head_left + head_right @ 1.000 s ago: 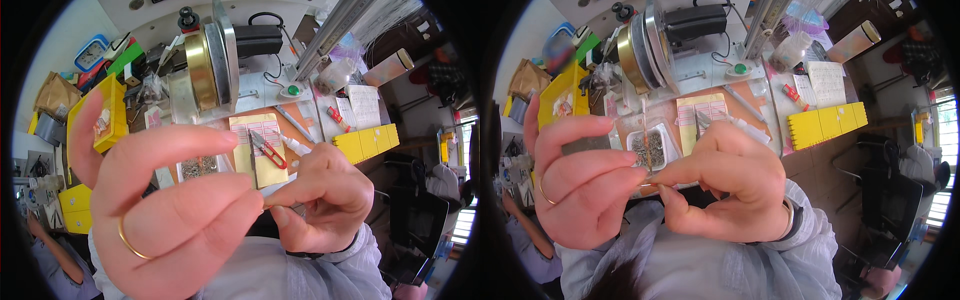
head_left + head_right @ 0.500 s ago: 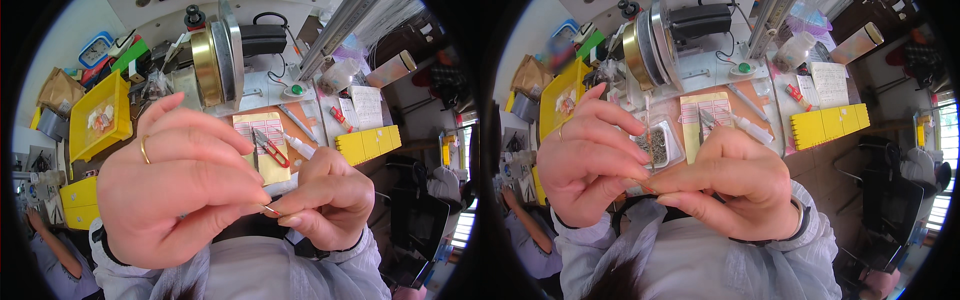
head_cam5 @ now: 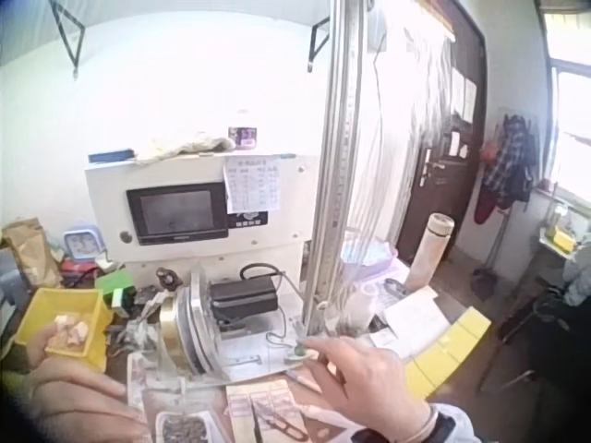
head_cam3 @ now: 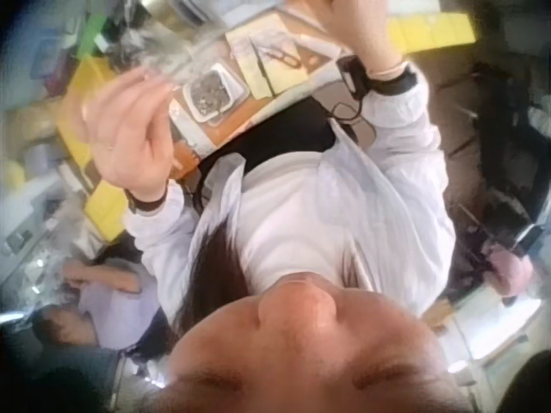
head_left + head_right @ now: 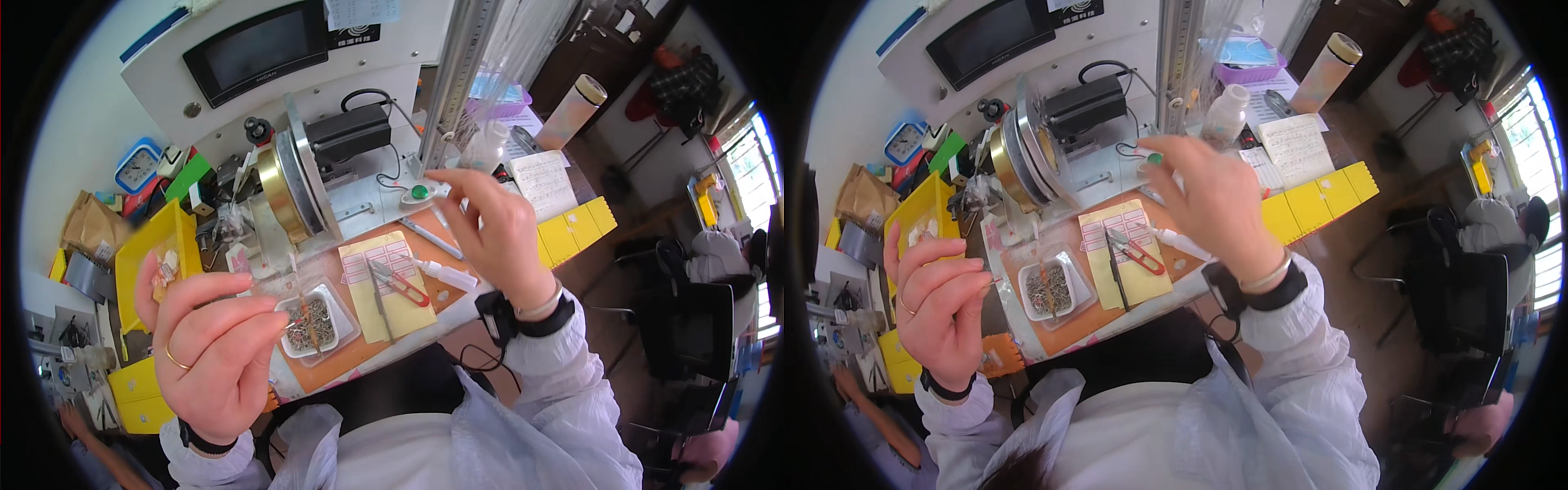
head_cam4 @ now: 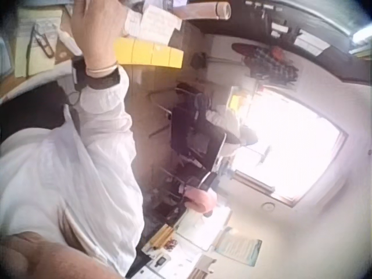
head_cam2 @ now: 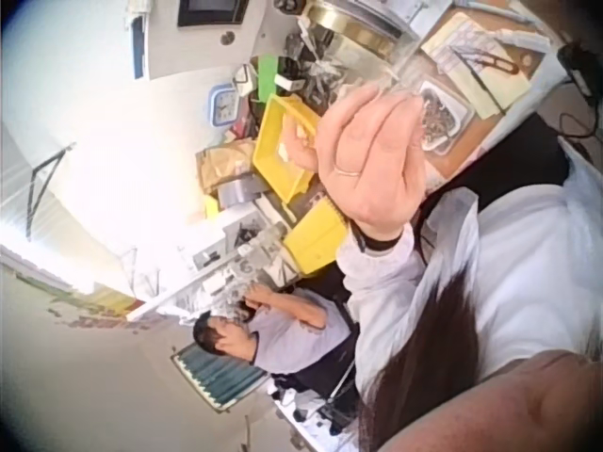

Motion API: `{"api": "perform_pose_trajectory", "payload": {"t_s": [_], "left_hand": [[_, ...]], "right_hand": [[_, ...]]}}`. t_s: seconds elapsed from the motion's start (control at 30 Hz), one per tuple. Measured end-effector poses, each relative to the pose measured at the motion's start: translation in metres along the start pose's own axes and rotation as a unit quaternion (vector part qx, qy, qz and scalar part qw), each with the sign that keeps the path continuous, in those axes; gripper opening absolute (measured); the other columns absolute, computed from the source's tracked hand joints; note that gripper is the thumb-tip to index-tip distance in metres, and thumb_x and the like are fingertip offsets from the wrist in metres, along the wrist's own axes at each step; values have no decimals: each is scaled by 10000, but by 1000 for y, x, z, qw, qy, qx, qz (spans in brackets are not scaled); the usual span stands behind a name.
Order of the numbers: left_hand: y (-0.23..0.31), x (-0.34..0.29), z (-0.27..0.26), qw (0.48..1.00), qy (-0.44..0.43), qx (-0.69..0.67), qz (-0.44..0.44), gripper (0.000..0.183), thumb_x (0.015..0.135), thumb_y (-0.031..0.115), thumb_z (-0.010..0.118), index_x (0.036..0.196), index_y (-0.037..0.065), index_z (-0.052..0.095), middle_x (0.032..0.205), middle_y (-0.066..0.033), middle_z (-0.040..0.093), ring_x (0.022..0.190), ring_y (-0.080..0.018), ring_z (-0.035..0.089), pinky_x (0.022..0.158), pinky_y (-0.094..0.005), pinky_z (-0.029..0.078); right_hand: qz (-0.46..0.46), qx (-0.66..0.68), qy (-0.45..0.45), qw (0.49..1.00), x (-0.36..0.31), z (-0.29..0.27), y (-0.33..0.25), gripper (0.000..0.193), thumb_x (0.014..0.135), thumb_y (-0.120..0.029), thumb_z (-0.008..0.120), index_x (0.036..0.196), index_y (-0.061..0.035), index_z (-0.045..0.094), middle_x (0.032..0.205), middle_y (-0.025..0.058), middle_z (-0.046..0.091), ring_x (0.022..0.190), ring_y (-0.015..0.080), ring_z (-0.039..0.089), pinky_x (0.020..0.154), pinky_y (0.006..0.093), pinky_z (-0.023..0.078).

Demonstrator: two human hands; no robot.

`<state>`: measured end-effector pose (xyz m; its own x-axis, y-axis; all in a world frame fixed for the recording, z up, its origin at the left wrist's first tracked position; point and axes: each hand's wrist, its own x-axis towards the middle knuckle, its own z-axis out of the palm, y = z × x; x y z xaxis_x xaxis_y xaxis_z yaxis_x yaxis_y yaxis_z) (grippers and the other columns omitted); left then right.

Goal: Applying adhesive and assembling small metal components using a precision fitting machine on a fabrication floor.

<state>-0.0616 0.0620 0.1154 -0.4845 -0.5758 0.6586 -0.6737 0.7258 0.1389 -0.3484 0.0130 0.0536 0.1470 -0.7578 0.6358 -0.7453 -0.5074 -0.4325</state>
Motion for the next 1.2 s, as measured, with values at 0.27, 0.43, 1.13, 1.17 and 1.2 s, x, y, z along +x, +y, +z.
{"api": "perform_pose_trajectory", "payload": {"t_s": [0.27,0.43,1.13,1.17,1.2], "left_hand": [[-2,-13,-8,996,78,35,-33,101,786,10,654,865,74,647,882,-50,642,884,-247,631,1093,-563,302],[3,-28,-4,997,52,-44,-47,37,819,40,616,843,58,638,842,-58,626,848,-256,623,1090,-571,306],[164,6,160,953,-111,-272,77,99,754,65,723,833,121,703,837,16,665,862,-182,646,1036,-480,298],[166,6,163,953,-112,-272,76,99,754,65,723,833,121,703,837,16,665,862,-182,646,1036,-480,298],[167,7,167,951,-111,-281,70,79,761,66,717,818,119,701,837,15,666,869,-185,645,1037,-477,295]], "right_hand": [[132,-42,0,990,-58,-50,41,101,875,-87,617,937,-65,693,778,121,665,666,269,647,601,304,495],[250,103,-45,962,-148,-115,42,133,853,-142,636,856,-24,697,637,83,602,580,174,585,557,276,447],[114,52,61,990,-200,-105,-11,234,689,-91,804,896,-93,695,802,30,656,543,169,601,474,276,450],[129,50,63,988,-201,-104,-10,210,695,-84,798,874,-94,688,788,33,647,543,179,598,475,277,449],[144,48,65,986,-201,-104,-9,188,701,-77,791,852,-96,680,775,36,638,543,189,596,476,279,448]]}}
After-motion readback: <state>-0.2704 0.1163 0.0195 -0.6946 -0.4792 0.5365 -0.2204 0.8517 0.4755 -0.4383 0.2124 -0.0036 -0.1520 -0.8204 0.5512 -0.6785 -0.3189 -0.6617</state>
